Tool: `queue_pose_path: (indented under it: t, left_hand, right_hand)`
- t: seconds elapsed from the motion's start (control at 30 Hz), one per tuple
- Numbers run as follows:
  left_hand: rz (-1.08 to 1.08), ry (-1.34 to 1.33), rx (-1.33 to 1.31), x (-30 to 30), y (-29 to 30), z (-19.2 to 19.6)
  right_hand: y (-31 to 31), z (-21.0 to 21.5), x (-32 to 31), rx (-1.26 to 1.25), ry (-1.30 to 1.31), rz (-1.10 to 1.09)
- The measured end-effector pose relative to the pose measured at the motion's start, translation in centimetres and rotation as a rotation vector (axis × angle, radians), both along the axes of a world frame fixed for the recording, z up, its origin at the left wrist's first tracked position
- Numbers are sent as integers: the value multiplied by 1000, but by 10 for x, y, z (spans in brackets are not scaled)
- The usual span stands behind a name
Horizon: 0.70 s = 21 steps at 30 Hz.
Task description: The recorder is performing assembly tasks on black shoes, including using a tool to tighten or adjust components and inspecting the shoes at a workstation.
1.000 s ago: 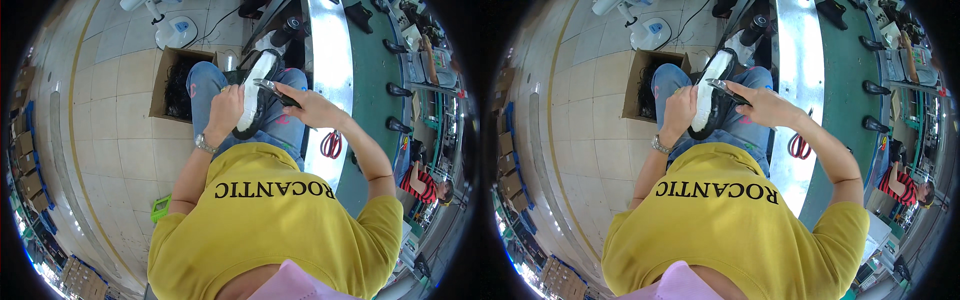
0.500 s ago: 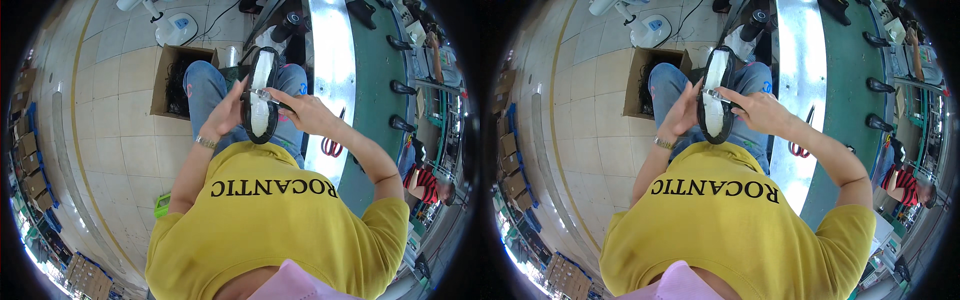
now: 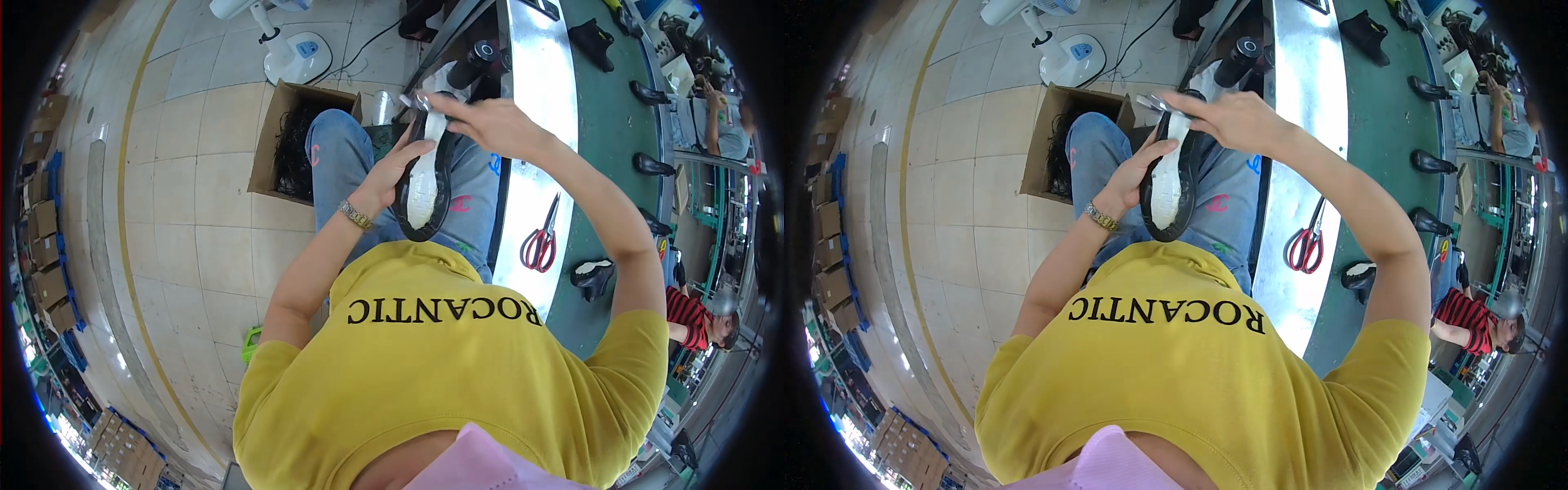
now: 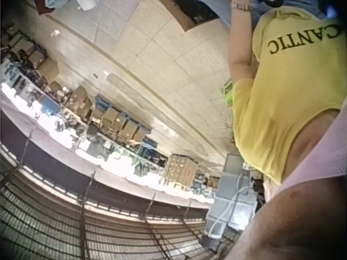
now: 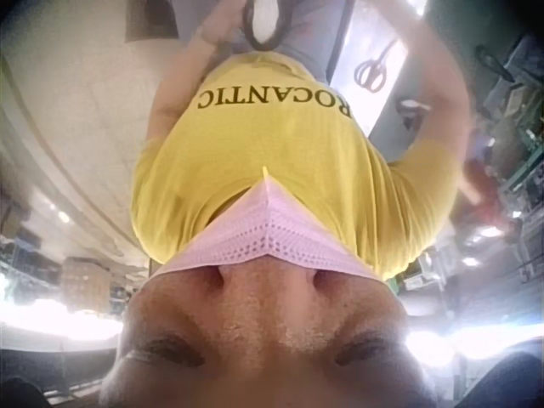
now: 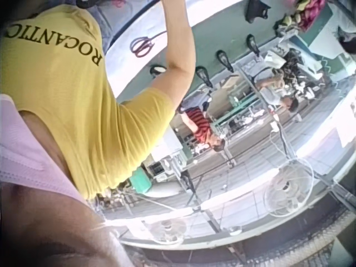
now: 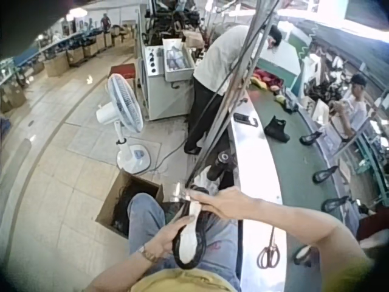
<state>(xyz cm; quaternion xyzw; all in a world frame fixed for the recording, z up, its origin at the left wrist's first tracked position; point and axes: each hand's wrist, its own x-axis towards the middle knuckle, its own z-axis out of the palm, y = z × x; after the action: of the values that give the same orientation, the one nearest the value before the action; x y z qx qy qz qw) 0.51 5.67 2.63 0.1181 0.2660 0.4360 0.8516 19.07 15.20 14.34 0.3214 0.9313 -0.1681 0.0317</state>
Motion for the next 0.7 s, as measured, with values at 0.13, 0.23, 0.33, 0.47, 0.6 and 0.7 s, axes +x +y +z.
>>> queue_pose_path:
  t: [0.13,0.23,0.33,0.47,0.6,0.7]
  left_hand:
    - [4,29,10,-9,4,5]
    - [-34,32,0,-8,-1,5]
    - [-44,49,-8,-10,-3,8]
    - [-69,71,-3,-16,-1,6]
    - [-104,55,-27,-15,0,7]
    - [-110,68,-73,-19,-3,6]
  right_hand:
    - [-1,36,-18,64,-201,93]
    - [-15,7,-4,62,-22,48]
    - [-16,-14,4,-24,-167,-15]
    - [-23,25,-9,20,-105,53]
    - [-29,-6,4,-41,-91,-12]
    - [-32,19,-12,-14,-163,63]
